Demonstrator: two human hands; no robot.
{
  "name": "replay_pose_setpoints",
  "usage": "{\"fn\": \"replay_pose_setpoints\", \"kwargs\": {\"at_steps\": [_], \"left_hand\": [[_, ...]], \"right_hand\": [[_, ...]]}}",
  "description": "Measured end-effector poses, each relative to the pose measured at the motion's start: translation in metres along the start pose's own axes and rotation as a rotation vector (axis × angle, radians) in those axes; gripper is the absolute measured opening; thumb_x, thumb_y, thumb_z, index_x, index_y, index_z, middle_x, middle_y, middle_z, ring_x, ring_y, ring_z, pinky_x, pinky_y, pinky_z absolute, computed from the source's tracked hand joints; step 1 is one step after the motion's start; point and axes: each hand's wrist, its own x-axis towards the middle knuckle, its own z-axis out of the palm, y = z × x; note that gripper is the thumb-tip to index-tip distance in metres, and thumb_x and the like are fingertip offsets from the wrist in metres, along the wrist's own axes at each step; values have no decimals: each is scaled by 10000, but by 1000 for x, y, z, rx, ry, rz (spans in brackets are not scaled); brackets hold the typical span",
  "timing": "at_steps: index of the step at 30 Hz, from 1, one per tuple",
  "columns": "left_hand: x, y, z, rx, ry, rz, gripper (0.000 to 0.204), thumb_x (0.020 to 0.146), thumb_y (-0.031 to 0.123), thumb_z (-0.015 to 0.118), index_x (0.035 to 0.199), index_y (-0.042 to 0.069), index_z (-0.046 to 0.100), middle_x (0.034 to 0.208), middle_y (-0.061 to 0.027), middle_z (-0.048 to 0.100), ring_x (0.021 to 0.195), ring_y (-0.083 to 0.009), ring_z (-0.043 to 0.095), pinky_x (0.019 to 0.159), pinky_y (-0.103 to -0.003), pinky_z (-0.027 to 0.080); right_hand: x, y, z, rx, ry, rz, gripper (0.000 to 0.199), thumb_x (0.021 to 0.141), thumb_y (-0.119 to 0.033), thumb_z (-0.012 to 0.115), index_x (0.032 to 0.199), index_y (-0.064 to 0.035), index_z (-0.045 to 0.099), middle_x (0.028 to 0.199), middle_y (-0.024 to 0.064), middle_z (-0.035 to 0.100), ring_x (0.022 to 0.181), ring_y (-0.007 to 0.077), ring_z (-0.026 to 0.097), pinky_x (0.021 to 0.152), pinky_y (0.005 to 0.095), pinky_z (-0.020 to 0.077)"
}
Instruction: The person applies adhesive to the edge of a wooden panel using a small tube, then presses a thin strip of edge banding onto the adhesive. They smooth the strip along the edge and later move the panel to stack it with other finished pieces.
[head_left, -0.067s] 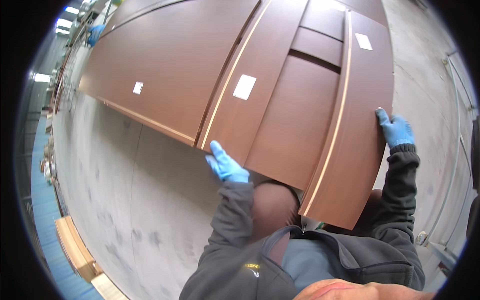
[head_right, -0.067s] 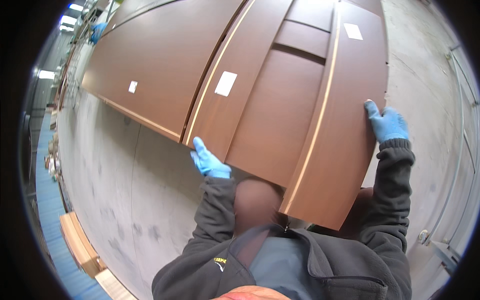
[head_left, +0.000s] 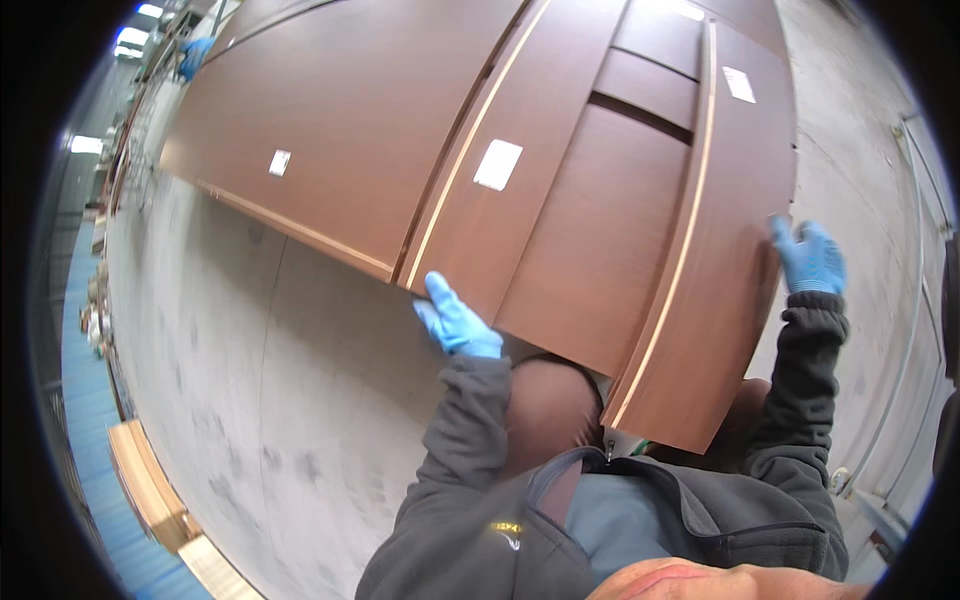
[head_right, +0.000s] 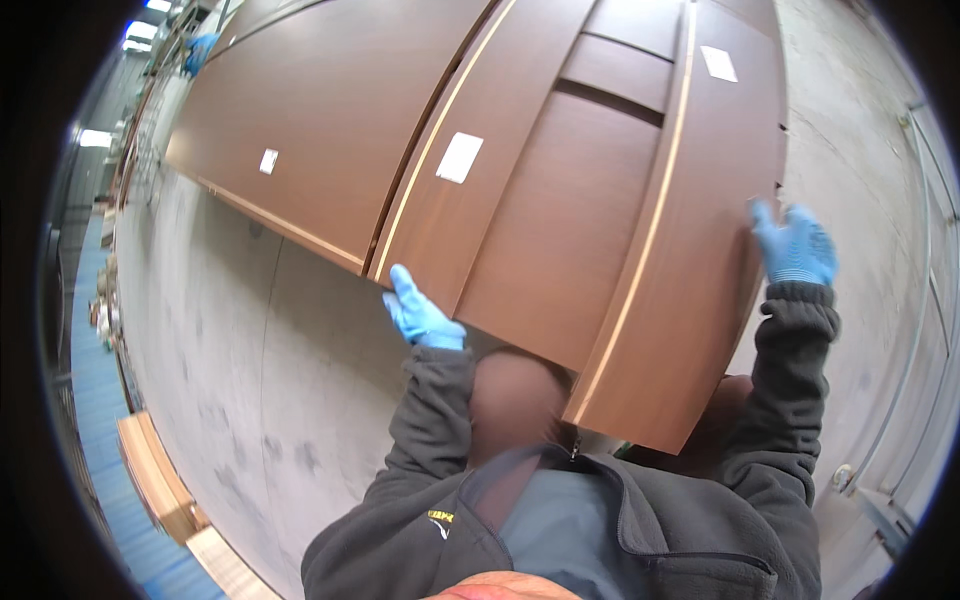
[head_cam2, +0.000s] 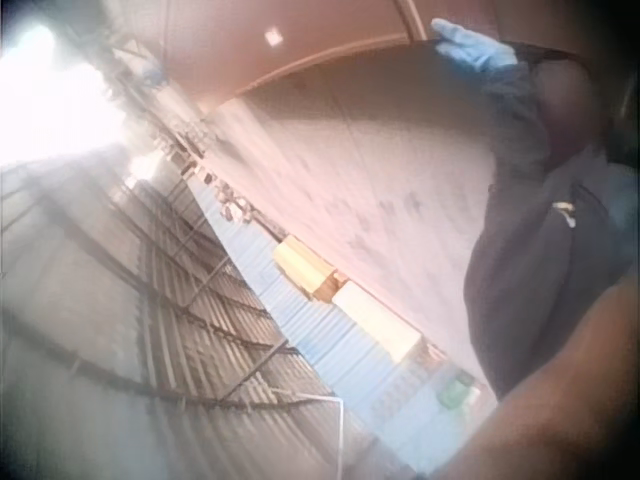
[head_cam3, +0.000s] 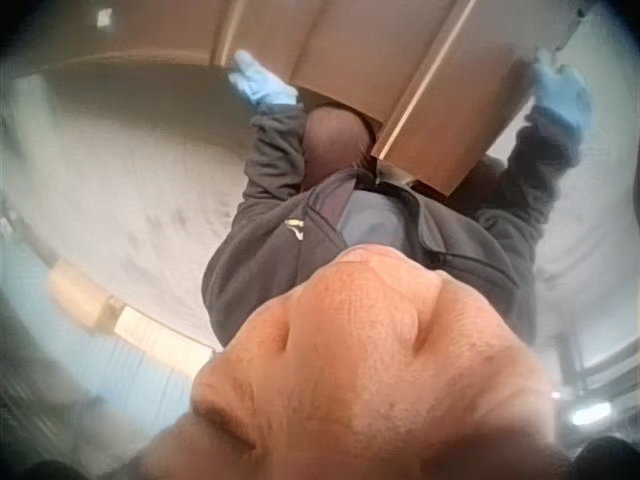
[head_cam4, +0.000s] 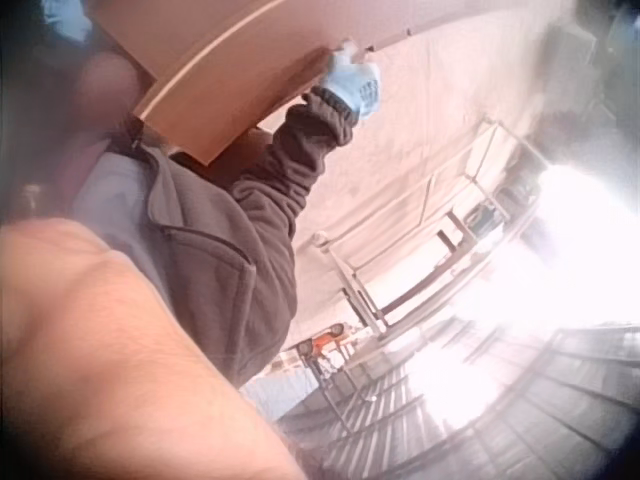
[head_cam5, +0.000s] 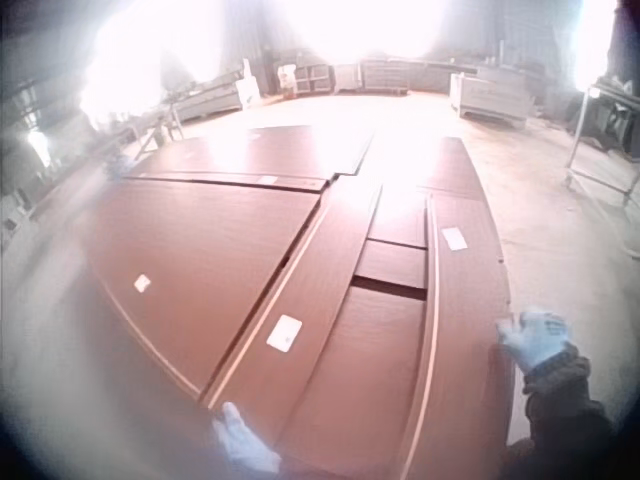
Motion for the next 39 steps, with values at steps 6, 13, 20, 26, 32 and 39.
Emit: {"fn": "replay_pose_setpoints", "kwargs": {"at_steps": [6, 13, 20, 26, 32, 39], "left_hand": [[-7, 8, -2, -186, -181, 165, 802, 1078, 431, 560, 1623, -43, 212, 1631, -215, 323, 1439, -291, 410, 1203, -406, 358], [-6, 9, -2, -219, -192, 230, 789, 1101, 394, 521, 1630, -54, 146, 1662, -228, 257, 1493, -293, 341, 1244, -398, 291], [2, 6, -10, -80, -230, 364, 702, 1115, 280, 500, 1604, -98, 166, 1619, -261, 304, 1475, -296, 363, 1234, -393, 304], [-3, 11, -5, -108, -205, 364, 688, 1116, 247, 495, 1603, -105, 159, 1615, -266, 303, 1468, -287, 364, 1232, -393, 307], [-2, 5, -1, -162, -164, 374, 676, 1112, 311, 512, 1604, -69, 247, 1609, -234, 341, 1411, -280, 418, 1190, -393, 359], [0, -1, 0, -159, -153, 328, 683, 1111, 307, 519, 1614, -60, 238, 1627, -228, 323, 1421, -260, 410, 1188, -373, 365]], "right_hand": [[22, -76, -32, 395, 285, -695, 520, 992, -532, 624, 1103, -32, 709, 1043, 228, 720, 966, 382, 709, 826, 435, 536], [51, -221, 53, 82, 80, -866, 981, 914, -745, 562, 1590, -55, 386, 1605, 307, 375, 1493, 442, 370, 1232, 490, 311], [29, -266, 62, 201, -25, -782, 1053, 862, -736, 639, 1583, -15, 379, 1457, 321, 465, 1402, 458, 434, 1192, 492, 359], [29, -266, 64, 214, -13, -782, 1037, 858, -722, 657, 1566, -7, 406, 1446, 328, 472, 1405, 442, 434, 1181, 489, 370], [29, -266, 66, 199, 9, -790, 1039, 857, -729, 656, 1564, -8, 412, 1439, 323, 481, 1390, 440, 444, 1172, 486, 379], [30, -267, 69, 212, 7, -795, 1034, 863, -734, 646, 1569, -18, 408, 1441, 320, 482, 1393, 435, 442, 1179, 491, 373]]}}
